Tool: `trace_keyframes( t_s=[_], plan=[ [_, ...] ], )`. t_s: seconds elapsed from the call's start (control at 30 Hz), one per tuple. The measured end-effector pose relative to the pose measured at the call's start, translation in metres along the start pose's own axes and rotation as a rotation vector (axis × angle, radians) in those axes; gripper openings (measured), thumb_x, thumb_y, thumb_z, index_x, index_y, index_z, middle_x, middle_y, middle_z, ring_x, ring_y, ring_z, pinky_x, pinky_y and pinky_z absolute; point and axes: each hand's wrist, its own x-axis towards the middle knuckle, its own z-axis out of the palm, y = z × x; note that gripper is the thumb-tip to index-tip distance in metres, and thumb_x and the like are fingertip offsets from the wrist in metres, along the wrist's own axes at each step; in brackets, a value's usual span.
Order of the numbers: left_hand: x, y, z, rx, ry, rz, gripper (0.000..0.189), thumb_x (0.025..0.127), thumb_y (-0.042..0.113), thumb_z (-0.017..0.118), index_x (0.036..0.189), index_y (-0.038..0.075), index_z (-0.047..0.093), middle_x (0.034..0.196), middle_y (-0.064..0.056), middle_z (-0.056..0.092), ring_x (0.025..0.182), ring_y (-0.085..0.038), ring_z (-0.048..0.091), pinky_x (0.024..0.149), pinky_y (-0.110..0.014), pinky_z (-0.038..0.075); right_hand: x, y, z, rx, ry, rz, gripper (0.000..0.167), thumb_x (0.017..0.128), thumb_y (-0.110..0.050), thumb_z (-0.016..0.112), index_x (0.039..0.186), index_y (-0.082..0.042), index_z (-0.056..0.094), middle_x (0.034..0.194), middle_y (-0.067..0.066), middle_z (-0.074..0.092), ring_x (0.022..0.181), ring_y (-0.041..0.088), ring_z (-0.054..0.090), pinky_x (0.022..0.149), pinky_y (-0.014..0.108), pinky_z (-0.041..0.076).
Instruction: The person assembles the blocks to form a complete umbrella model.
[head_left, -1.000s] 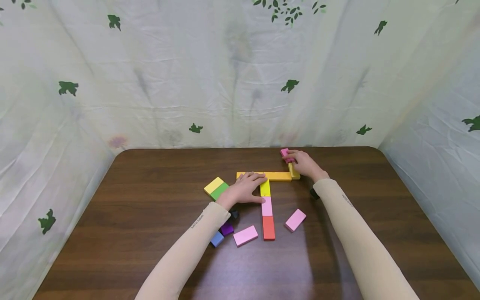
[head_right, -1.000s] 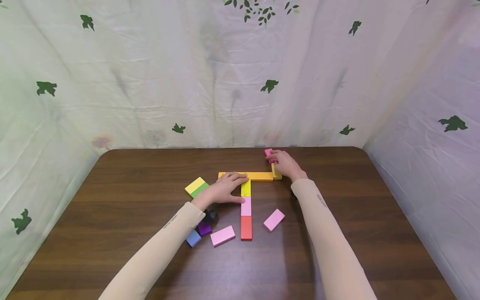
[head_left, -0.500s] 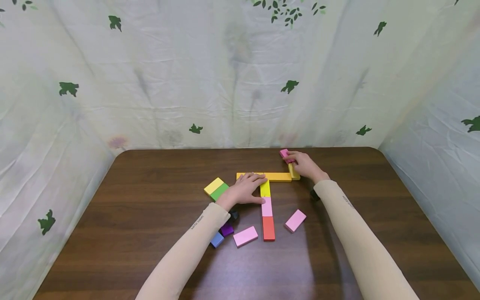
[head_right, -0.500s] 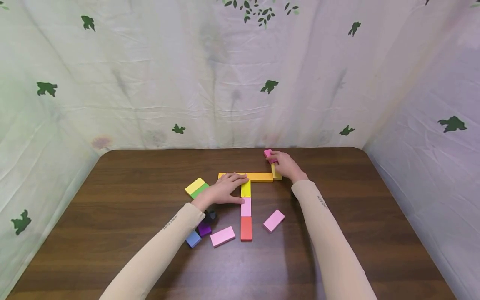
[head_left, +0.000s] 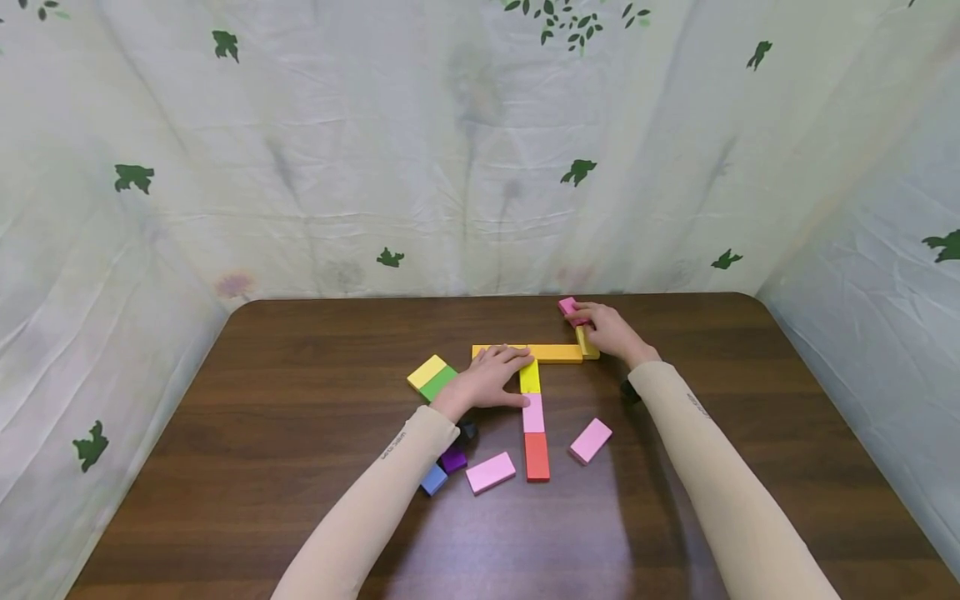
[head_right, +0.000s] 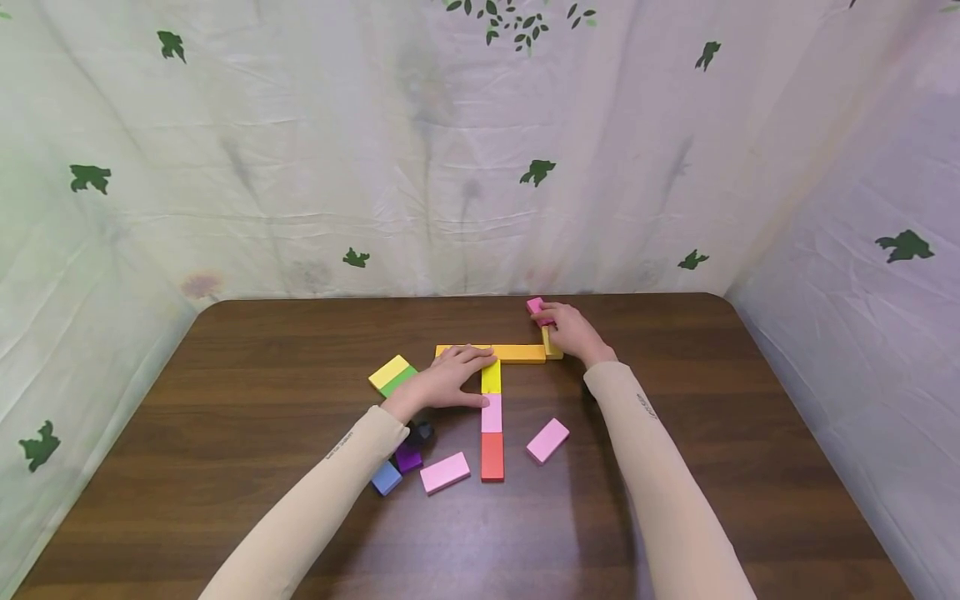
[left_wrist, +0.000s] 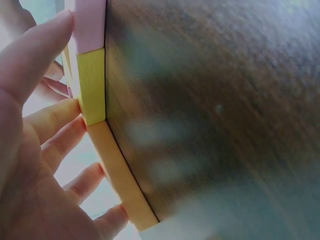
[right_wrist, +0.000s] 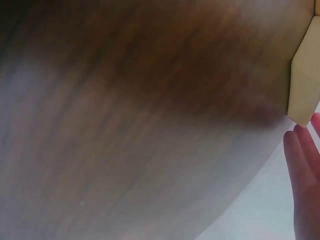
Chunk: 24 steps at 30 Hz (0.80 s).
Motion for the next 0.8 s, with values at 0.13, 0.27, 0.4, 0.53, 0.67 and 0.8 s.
trace_keyframes(
  t_s=[0.13,0.27,0.4,0.53,0.67,0.8],
  plan=[
    [0.001,-0.001,0.001,-0.001,0.005,0.000,0.074,0.088,0.043,0.065,0.149,0.014,0.035,0.153,-0.004,0.030,0.140,-0.034,0.019,0.111,-0.056,0.012,-0.001,-0.001,-0.001,0.002,0.003,0.009,0.040,0.090,0.005,0.045,0.127,0.000,0.061,0.142,0.023,0.043,0.132,0.040,0.035,0.108,0.052,0.026],
    [0.002,-0.002,0.002,-0.001,0.006,-0.003,0.074,0.088,0.044,0.065,0.149,0.015,0.035,0.153,-0.003,0.030,0.141,-0.034,0.018,0.111,-0.055,0.012,-0.001,0.001,-0.001,-0.001,0.013,-0.003,0.040,0.089,0.005,0.045,0.126,0.001,0.062,0.141,0.022,0.045,0.131,0.039,0.037,0.107,0.051,0.028],
    [0.003,-0.002,0.003,0.000,0.006,-0.003,0.075,0.088,0.045,0.065,0.150,0.015,0.034,0.153,-0.002,0.029,0.141,-0.034,0.017,0.111,-0.055,0.011,-0.002,0.002,-0.001,-0.006,0.017,-0.011,0.041,0.089,0.004,0.045,0.125,0.001,0.062,0.141,0.022,0.045,0.131,0.040,0.038,0.107,0.051,0.029],
    [0.002,-0.002,0.002,-0.008,0.008,0.001,0.075,0.088,0.044,0.066,0.149,0.014,0.035,0.153,-0.003,0.030,0.141,-0.035,0.017,0.111,-0.056,0.012,-0.003,0.003,-0.001,-0.005,0.013,-0.007,0.040,0.090,0.003,0.046,0.127,0.001,0.061,0.141,0.022,0.044,0.131,0.040,0.037,0.108,0.052,0.027],
    [0.002,-0.002,0.002,-0.011,0.008,0.000,0.075,0.088,0.044,0.066,0.149,0.015,0.035,0.153,-0.003,0.030,0.141,-0.035,0.017,0.111,-0.056,0.012,-0.006,0.003,-0.002,0.022,0.033,-0.026,0.042,0.089,0.004,0.047,0.130,0.005,0.056,0.140,0.023,0.045,0.130,0.040,0.038,0.106,0.053,0.028],
    [0.001,-0.002,0.002,-0.006,0.004,-0.008,0.075,0.088,0.045,0.065,0.149,0.015,0.034,0.153,-0.003,0.029,0.141,-0.034,0.017,0.111,-0.056,0.012,-0.011,0.003,-0.005,0.042,0.060,-0.071,0.044,0.087,0.005,0.048,0.131,0.007,0.053,0.138,0.023,0.047,0.128,0.039,0.041,0.104,0.052,0.032]
  ],
)
